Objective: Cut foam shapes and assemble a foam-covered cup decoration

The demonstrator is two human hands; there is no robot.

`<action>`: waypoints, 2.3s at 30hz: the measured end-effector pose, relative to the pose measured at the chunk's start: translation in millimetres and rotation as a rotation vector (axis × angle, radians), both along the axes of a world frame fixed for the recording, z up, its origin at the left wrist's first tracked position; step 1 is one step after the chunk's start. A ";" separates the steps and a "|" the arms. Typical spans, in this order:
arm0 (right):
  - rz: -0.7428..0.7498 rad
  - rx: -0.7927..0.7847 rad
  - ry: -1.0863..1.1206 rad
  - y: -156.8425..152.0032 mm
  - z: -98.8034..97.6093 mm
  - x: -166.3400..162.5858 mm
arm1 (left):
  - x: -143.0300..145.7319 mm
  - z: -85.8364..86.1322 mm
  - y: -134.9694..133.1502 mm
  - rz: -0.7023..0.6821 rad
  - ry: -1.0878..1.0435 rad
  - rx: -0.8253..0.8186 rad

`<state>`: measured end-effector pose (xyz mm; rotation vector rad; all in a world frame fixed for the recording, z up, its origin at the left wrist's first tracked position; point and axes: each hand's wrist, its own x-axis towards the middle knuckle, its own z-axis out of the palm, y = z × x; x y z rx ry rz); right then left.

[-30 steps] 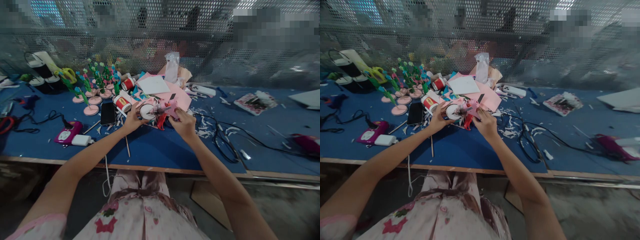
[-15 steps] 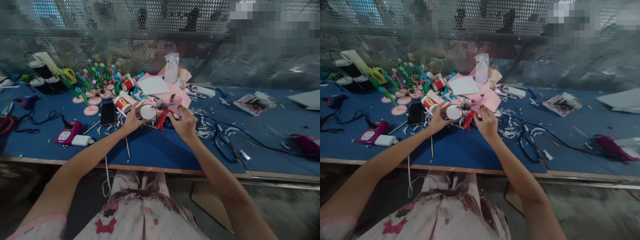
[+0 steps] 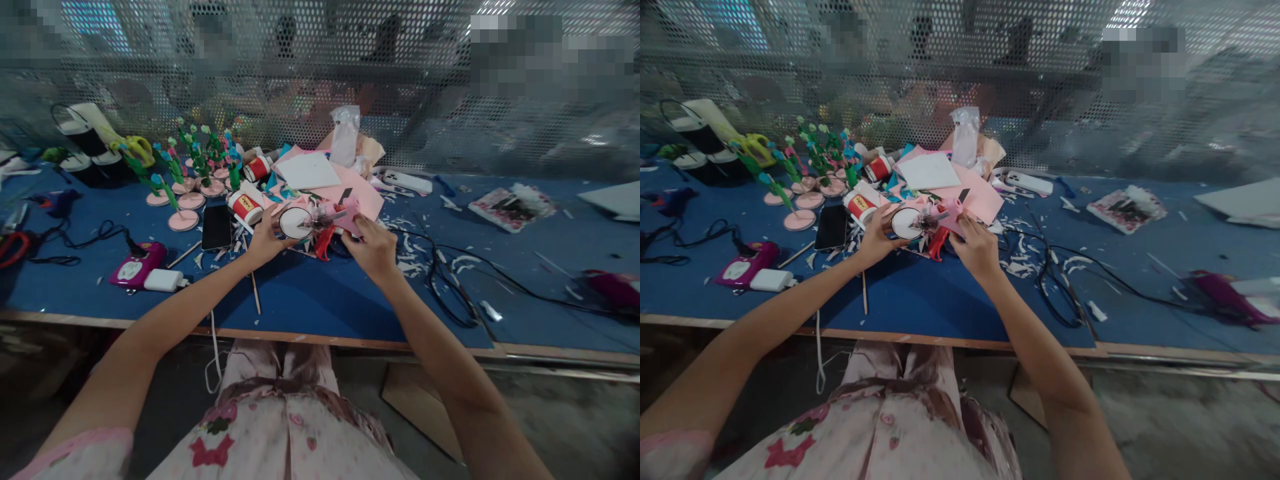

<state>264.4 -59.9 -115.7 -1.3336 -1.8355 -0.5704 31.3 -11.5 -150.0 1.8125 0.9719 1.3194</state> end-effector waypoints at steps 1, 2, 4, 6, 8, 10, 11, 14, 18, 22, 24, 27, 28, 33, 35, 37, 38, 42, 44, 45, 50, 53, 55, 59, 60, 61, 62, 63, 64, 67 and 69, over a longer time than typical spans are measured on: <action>0.000 -0.013 0.000 -0.1 0.2 0.6 | -0.1 0.4 -0.3 0.000 0.001 -0.006; -0.004 -0.020 0.000 0.0 0.3 0.9 | -0.1 0.9 -0.5 0.000 0.004 -0.010; -0.024 -0.023 0.000 0.1 0.2 0.9 | -0.3 1.8 -1.1 0.001 0.009 -0.011; -0.054 -0.007 0.008 0.4 0.1 0.3 | -0.2 2.6 -1.5 0.005 0.010 -0.011; -0.087 0.017 0.027 0.6 0.2 -0.5 | 0.0 3.2 -1.8 0.010 0.006 -0.013; -0.109 0.039 0.047 0.7 0.4 -0.9 | 0.4 3.3 -1.9 0.014 0.007 -0.018; -0.115 0.046 0.053 0.8 0.4 -0.9 | 0.6 3.3 -1.9 0.015 0.008 -0.019; -0.088 0.048 0.038 1.7 -0.8 -0.2 | 0.9 3.2 -2.1 0.003 0.008 -0.007; -0.043 0.041 0.019 4.6 -4.0 -0.5 | 0.8 4.8 -3.5 0.016 0.026 0.012; -0.096 0.062 0.073 5.8 -6.0 -2.3 | 0.6 5.7 -4.1 0.038 0.043 0.011; -0.074 0.067 0.072 5.1 -6.4 -2.7 | 0.6 5.1 -3.8 0.019 0.036 0.012; -0.032 0.047 0.039 4.2 -6.6 -3.2 | 1.0 3.9 -3.0 -0.013 0.011 0.006; -0.034 0.041 0.035 4.2 -6.4 -3.4 | 1.1 3.7 -2.8 -0.011 0.005 0.005; -0.103 0.066 0.086 4.6 -3.5 -3.6 | 0.9 2.7 -1.9 0.043 0.020 0.006; -0.092 0.069 0.073 3.9 -2.6 -3.5 | 0.5 2.2 -1.7 0.028 0.017 0.012; -0.045 0.059 0.032 3.0 -2.1 -4.0 | 0.3 2.3 -1.7 0.002 0.014 0.016; -0.021 0.050 0.014 2.6 -1.9 -4.5 | 0.3 2.6 -1.9 -0.003 0.016 0.014; -0.042 0.008 0.047 2.7 0.3 -5.2 | 0.5 5.1 -3.5 0.017 0.020 0.005; -0.071 -0.002 0.092 3.4 1.3 -4.1 | 0.5 5.3 -3.8 0.023 0.023 0.008; -0.070 -0.002 0.103 3.7 1.3 -3.5 | 0.4 4.8 -3.6 0.022 0.025 0.008; 0.043 -0.033 0.050 5.0 -3.9 -5.7 | -0.5 0.4 -1.0 -0.011 0.014 0.010; -0.021 0.010 0.070 7.9 -5.4 -6.4 | -0.1 1.6 -1.5 0.015 0.019 0.012; -0.126 0.068 0.123 11.5 -3.9 -1.1 | 0.3 4.1 -3.1 0.028 0.031 0.013; -0.314 0.072 0.234 24.1 -0.9 29.7 | -0.2 7.8 -5.6 0.031 0.060 0.013; -0.363 0.046 0.267 28.4 -1.5 41.4 | -0.6 8.1 -5.7 0.035 0.064 0.013; -0.412 0.022 0.299 33.1 -2.9 54.3 | -1.1 8.1 -5.7 0.040 0.067 0.014; -0.464 0.004 0.333 38.0 -5.2 67.8 | -1.6 8.0 -5.5 0.046 0.070 0.015; -0.520 -0.010 0.369 42.8 -8.1 81.5 | -2.0 7.7 -5.2 0.054 0.076 0.017; -0.573 -0.030 0.400 47.3 -11.5 94.7 | -2.4 7.3 -4.8 0.063 0.083 0.021; -0.725 -0.231 0.500 56.0 -21.4 125.2 | -2.8 6.2 -3.8 0.075 0.099 0.032; -0.791 -0.296 0.559 56.3 -25.2 134.0 | -2.5 5.6 -3.5 0.070 0.102 0.040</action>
